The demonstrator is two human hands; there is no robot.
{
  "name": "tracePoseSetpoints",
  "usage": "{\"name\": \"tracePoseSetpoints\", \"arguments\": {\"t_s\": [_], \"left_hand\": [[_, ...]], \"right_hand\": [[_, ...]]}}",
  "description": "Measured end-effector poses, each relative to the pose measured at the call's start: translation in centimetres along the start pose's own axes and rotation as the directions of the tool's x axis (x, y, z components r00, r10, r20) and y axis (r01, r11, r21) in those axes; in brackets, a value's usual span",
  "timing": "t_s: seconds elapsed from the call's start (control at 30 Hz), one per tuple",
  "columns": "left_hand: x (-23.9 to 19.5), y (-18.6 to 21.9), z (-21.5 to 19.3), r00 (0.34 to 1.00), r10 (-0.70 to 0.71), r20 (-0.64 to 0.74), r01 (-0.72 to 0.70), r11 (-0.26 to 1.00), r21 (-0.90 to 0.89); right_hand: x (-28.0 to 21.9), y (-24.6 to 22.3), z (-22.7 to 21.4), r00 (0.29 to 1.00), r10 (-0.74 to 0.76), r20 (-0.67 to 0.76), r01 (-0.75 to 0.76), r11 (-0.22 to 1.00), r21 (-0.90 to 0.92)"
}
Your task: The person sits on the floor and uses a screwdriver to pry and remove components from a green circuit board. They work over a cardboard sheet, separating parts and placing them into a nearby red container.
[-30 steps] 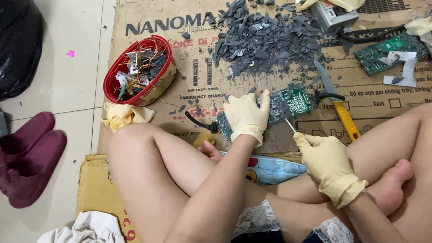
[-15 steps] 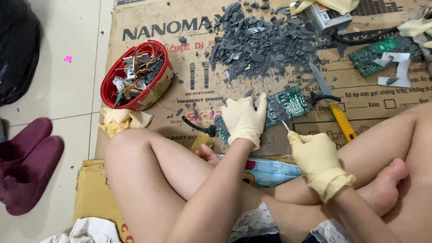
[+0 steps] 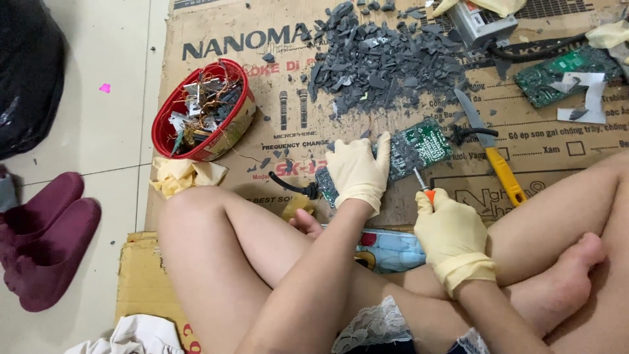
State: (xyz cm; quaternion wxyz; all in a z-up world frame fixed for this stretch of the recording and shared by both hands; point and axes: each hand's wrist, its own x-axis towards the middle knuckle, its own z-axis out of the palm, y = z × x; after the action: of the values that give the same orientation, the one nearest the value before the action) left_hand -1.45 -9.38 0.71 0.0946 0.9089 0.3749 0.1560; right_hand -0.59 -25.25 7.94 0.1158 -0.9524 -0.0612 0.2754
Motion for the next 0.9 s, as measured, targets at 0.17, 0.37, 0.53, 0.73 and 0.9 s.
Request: {"name": "tracePoseSetpoints", "arguments": {"t_s": [0.17,0.37,0.53,0.73,0.9], "left_hand": [[-0.1,0.2,-0.5,0.999,-0.022,-0.031,0.021,0.999,-0.037],[0.2,0.4,-0.5,0.998,-0.057,-0.007,0.056,0.998,-0.027],[0.3,0.6,-0.9,0.997,-0.080,0.012,0.080,0.996,-0.029],[0.5,1.1,-1.9,0.989,-0.124,0.078,0.128,0.990,-0.056],[0.5,1.2,-2.1,0.983,-0.146,0.115,0.152,0.987,-0.046]], "right_hand": [[0.6,-1.2,-2.0,0.967,0.061,0.247,-0.226,0.651,0.724],[1.8,0.9,0.0,0.990,-0.106,-0.095,0.115,0.988,0.102],[3.4,-0.3,-0.8,1.000,-0.022,0.021,0.010,0.904,0.427],[4.7,1.5,0.5,0.998,0.017,0.064,-0.045,0.885,0.464],[3.8,3.1,0.4,0.995,0.083,0.057,-0.097,0.941,0.325]]}}
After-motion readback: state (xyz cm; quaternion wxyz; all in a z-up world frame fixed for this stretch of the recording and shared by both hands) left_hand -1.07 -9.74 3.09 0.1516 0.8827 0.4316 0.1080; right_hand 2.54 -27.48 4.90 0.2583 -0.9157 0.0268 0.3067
